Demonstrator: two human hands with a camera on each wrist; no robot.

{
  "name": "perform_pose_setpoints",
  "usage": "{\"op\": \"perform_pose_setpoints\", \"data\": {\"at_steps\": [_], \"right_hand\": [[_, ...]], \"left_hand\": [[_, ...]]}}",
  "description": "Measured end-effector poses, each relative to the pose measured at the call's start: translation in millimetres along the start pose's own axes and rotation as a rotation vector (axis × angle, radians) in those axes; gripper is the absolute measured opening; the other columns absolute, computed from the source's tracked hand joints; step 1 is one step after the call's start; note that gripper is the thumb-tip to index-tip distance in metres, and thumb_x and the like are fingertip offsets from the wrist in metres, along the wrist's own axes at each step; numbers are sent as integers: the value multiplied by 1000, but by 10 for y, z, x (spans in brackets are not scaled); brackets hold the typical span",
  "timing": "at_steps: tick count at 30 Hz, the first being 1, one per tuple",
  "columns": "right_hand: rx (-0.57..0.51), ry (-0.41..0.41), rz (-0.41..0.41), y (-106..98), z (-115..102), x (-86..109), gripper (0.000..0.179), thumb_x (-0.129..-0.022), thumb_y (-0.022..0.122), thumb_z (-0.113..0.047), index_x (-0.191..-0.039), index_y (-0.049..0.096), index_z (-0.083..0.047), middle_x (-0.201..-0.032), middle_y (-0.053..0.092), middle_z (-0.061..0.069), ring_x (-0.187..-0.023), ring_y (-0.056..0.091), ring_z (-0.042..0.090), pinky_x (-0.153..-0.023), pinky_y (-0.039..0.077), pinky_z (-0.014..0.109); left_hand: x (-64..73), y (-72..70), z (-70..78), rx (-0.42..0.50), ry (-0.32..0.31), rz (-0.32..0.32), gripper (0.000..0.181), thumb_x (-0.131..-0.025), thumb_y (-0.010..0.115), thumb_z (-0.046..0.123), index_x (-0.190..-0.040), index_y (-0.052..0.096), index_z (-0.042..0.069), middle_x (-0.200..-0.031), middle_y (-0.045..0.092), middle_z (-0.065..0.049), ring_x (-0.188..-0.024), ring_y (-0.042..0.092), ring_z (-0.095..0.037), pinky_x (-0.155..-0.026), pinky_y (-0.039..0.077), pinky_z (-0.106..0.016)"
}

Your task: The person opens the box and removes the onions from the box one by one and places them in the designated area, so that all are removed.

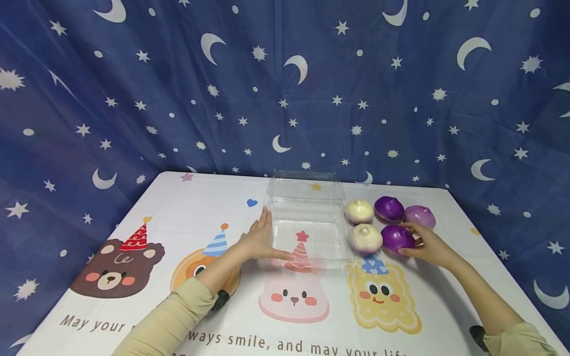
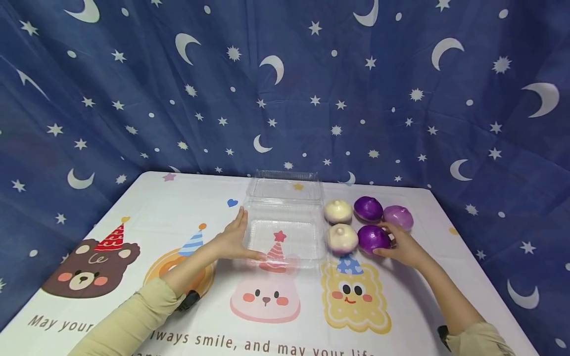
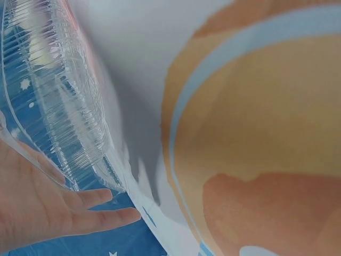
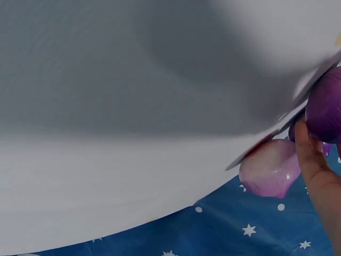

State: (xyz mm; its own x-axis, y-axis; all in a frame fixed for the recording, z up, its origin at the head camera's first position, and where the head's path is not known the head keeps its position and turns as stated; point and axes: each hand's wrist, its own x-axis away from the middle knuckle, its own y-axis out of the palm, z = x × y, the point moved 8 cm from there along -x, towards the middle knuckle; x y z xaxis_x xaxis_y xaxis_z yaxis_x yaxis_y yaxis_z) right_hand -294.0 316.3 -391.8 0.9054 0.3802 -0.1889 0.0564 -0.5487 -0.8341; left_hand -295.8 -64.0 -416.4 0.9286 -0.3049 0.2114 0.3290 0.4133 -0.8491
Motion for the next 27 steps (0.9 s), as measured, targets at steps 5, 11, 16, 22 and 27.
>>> {"op": "perform_pose_setpoints", "data": {"at_steps": [5, 11, 16, 22, 27], "right_hand": [[5, 22, -20, -3, 12, 2, 62, -73, 78, -4, -121, 46, 16, -109, 56, 33, -84, 60, 31, -66, 54, 31], [24, 66, -50, 22, 10, -9, 69, -74, 78, -10, -126, 41, 17, -115, 53, 36, -91, 58, 42, -74, 53, 50], [47, 64, -45, 53, 6, 5, 76, -73, 80, -13, -129, 37, 16, -122, 47, 38, -102, 54, 52, -84, 47, 60], [45, 79, -29, 65, 29, 5, 77, -75, 78, -13, -130, 34, 17, -124, 46, 40, -107, 51, 55, -88, 44, 63], [41, 91, -23, 55, 40, -3, 72, -77, 76, -12, -130, 37, 16, -123, 46, 40, -108, 51, 55, -87, 46, 61]], "left_hand": [[-5, 5, -3, -4, -3, -1, 131, -65, 75, 61, -150, -3, 0, -158, -13, -13, -142, 13, -45, -101, 23, -73], [-1, -4, 5, -20, -7, -4, 130, -66, 74, 63, -150, -2, -1, -158, -12, -13, -142, 14, -45, -101, 23, -72], [3, -5, 18, -27, -3, -9, 130, -66, 74, 64, -150, -1, -1, -158, -12, -14, -142, 15, -46, -101, 23, -73], [5, -8, 21, -31, -1, -12, 131, -65, 73, 66, -150, -3, 0, -158, -13, -12, -143, 11, -45, -102, 19, -73], [1, -8, 24, -38, 8, -3, 132, -65, 72, 67, -150, -3, 0, -159, -12, -12, -143, 10, -45, -103, 19, -73]]}}
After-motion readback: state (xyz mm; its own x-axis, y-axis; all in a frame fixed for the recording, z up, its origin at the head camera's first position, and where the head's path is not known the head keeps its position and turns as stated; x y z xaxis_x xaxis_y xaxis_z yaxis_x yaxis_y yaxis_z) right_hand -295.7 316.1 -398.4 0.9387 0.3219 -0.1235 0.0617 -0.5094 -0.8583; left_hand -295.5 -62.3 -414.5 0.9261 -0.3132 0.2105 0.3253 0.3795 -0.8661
